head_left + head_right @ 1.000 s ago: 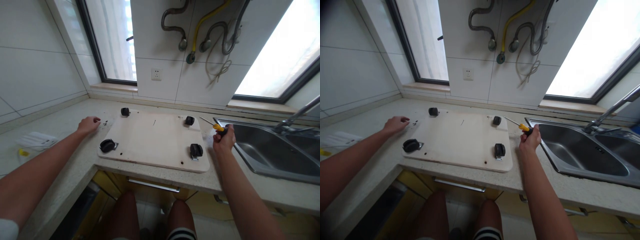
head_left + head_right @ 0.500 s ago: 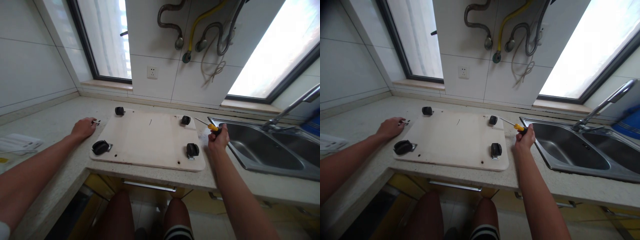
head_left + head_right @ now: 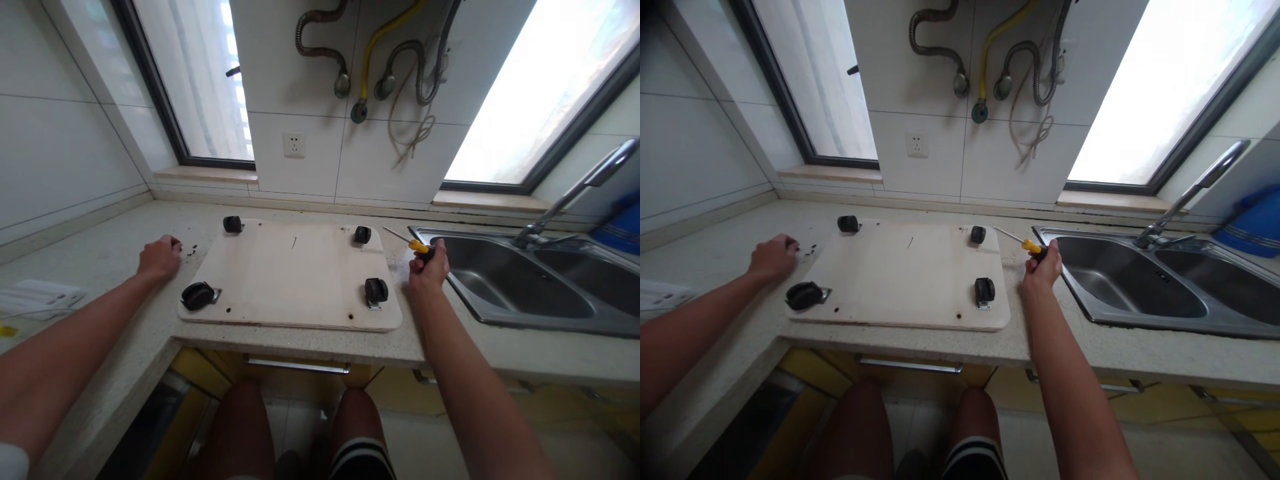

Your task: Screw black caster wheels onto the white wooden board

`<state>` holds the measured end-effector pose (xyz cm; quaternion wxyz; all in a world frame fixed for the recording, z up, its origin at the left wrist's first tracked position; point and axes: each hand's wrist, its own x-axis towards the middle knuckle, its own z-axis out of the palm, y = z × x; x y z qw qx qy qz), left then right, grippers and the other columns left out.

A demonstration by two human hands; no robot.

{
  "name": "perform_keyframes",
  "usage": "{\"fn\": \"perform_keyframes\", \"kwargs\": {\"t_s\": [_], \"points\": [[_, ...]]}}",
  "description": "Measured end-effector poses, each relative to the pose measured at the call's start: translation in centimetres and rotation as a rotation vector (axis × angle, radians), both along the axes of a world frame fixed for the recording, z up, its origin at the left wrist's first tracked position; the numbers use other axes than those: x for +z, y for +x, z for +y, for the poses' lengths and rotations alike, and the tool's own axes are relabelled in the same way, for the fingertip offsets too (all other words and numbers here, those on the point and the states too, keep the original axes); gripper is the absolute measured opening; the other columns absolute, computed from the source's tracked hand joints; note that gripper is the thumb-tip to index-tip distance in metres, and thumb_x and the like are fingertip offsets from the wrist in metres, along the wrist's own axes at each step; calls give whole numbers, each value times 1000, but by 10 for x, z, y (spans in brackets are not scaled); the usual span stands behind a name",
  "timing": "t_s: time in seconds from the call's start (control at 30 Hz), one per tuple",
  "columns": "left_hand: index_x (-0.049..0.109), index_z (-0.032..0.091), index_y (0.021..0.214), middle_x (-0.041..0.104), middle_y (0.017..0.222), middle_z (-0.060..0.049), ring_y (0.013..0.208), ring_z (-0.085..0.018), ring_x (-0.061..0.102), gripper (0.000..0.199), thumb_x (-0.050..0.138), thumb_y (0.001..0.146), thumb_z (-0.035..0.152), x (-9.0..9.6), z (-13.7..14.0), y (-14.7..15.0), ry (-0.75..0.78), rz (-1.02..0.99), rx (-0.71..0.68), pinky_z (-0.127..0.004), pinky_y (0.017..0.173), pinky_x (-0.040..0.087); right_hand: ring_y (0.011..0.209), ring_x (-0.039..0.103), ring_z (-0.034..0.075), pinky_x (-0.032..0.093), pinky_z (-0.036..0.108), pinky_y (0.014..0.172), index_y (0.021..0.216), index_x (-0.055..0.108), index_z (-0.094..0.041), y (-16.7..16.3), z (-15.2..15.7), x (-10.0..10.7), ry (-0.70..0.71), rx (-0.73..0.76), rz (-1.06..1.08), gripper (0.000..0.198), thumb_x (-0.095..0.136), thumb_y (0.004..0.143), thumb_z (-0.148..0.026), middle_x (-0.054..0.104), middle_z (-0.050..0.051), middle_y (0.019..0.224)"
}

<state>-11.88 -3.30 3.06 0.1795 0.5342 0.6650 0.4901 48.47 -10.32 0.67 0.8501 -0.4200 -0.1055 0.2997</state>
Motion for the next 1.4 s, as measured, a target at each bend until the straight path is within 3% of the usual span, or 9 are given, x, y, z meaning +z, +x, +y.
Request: {"fn": "perform_keyframes", "kwargs": {"t_s": [0.13,0.3,0.4,0.5,0.6,0.67,0.8,0.93,1.4], "points": [[61,16,80,53,65,8,76,-12,53,21,74,97,18,22,-8,18,78,-100,131,-30,82,40,42,39,2,29,10,41,95,47,-24,-2,-1,5,9,1,16,39,69,104,-55,61,-9,66],[67,14,91,67,82,3,80,-10,62,12,68,100,22,53,-32,53,197,-321,54,-30,88,55,54,56,3,46,11,52,94,54,-22,-18,-24,26,100,1,-39,50,84,93,-61,61,-10,70],[71,15,96,72,89,0,82,-10,66,5,71,98,20,70,-67,82,244,-504,-91,-26,89,59,67,68,5,55,13,62,96,66,-19,-45,-69,35,189,21,-132,50,94,82,-58,70,-5,82],[76,16,99,76,92,-3,84,-11,69,9,79,92,21,80,-116,120,236,-660,-300,-23,89,60,81,77,12,64,22,75,101,79,-18,-87,-133,26,237,22,-261,55,106,65,-50,79,2,99],[79,17,97,78,96,-6,89,-13,72,20,92,84,26,82,-164,159,110,-782,-459,-24,91,63,82,78,17,64,28,74,106,85,-18,-134,-199,3,203,-11,-374,42,101,76,-42,81,7,106],[82,18,97,79,98,-7,91,-15,73,29,101,78,30,81,-193,181,18,-874,-564,-24,90,65,84,77,19,63,30,72,112,86,-21,-159,-234,-11,147,-54,-617,28,89,91,-40,81,7,108],[85,20,95,77,99,-7,88,-14,70,37,107,71,37,79,-235,211,-136,-946,-769,-21,80,65,90,77,20,63,30,76,111,87,-26,-184,-280,-22,89,-86,-904,18,81,96,-35,80,4,100],[86,20,93,69,92,-4,76,-10,61,37,108,70,38,82,-258,224,-170,-1000,-857,-16,66,58,93,76,18,63,29,83,114,84,-28,-181,-306,-17,110,-152,-986,18,81,97,-29,80,3,102],[86,18,92,65,86,-4,71,-9,56,34,107,73,37,95,-297,238,-176,-1035,-929,-17,65,57,97,75,20,62,32,85,119,83,-27,-177,-342,-11,167,-239,-1016,21,80,98,-26,79,4,107]]}}
